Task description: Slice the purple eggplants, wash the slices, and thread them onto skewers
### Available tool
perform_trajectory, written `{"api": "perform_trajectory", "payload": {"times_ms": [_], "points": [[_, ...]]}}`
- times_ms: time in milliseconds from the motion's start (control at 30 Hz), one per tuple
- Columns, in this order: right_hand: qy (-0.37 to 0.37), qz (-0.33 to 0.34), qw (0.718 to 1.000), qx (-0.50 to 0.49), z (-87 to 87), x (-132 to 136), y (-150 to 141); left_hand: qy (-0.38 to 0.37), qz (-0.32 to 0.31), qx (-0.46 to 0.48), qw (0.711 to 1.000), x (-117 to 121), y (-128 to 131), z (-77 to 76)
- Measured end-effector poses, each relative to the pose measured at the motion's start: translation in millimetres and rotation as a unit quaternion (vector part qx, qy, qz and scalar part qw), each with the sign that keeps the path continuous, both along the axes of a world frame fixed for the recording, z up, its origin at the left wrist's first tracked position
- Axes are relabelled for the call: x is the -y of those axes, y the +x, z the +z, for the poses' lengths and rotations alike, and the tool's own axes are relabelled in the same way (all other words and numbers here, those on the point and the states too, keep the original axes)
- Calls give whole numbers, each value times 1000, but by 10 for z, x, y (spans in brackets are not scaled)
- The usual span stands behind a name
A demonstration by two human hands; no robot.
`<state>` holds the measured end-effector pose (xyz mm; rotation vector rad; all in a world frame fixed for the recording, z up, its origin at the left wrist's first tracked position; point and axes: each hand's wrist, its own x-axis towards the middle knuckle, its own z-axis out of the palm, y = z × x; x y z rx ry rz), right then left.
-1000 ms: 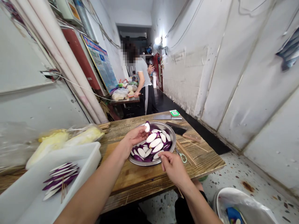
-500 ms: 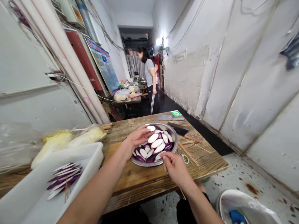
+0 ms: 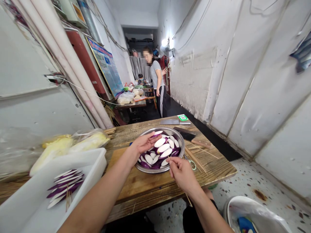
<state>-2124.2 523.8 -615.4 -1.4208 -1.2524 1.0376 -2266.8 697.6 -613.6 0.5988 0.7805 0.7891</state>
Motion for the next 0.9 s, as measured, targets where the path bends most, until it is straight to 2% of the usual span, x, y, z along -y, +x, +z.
{"api": "perform_trajectory", "payload": {"times_ms": [900], "points": [[-27, 1, 1000, -9, 55, -13, -36, 16, 27, 34, 999, 43, 31, -3]]}}
